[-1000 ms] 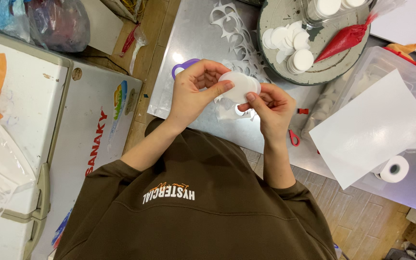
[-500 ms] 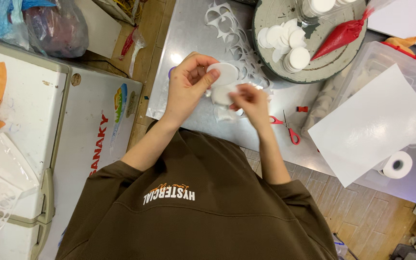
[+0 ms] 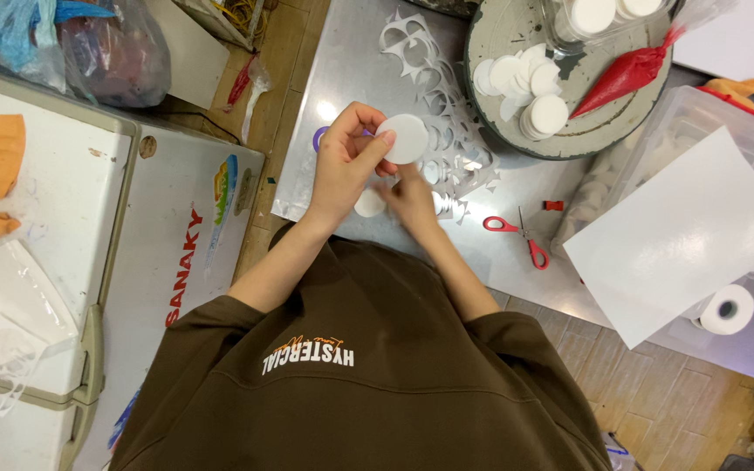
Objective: The person uses a purple circle punch to cut multiple circles from a sheet of white fondant, then sorts and stacks the finished circles onto a plate.
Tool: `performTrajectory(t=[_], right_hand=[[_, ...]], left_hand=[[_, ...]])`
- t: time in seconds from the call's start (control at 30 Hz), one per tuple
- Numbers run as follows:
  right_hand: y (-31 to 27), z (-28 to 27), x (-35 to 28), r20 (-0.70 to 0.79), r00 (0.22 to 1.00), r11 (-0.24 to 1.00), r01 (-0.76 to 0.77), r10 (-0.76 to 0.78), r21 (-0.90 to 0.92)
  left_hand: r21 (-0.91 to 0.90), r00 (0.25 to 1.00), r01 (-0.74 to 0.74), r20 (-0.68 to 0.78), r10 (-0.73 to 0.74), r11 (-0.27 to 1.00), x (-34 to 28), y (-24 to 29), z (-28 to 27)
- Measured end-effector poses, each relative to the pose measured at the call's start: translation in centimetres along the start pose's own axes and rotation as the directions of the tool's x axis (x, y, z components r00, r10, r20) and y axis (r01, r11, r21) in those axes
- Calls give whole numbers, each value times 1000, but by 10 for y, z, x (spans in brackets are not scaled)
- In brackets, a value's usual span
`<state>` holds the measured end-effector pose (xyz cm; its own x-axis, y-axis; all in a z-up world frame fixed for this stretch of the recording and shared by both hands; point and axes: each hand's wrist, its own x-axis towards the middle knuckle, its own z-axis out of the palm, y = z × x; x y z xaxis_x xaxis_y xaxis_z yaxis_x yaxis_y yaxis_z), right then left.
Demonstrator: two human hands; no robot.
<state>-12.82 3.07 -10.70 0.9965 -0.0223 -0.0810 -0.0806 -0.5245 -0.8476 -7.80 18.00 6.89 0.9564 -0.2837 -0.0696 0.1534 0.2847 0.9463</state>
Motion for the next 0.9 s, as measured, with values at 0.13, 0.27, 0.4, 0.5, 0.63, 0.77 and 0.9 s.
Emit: performTrajectory(t=[0.13,0.27,0.4,0.5,0.63,0.77,0.9], right_hand=[[-49,-70,-19,-162,987,698,104,17,709],[-85,-104,-36,-330,944,661,257,-16,705],[-95,-108,-35,-337,938,714,183,78,676],[-93,-107,-34,-323,942,700,167,95,694],[-92,-108,-33,-298,949,694,148,100,705],[-94,-111,-30,-272,958,713,128,90,690],[-89,-115,-27,-240,967,714,106,89,693]], left_hand=[[32,1000,8,2,-8,999,3,-10,5],[60,997,7,74,-12,998,1,-16,19],[176,994,-15,105,-3,984,-6,-12,25],[300,987,-109,148,67,948,-7,-7,25],[298,993,-66,109,35,952,-6,-4,29],[325,986,-111,152,64,939,-7,-5,32],[374,983,-115,176,52,920,-4,-8,33]])
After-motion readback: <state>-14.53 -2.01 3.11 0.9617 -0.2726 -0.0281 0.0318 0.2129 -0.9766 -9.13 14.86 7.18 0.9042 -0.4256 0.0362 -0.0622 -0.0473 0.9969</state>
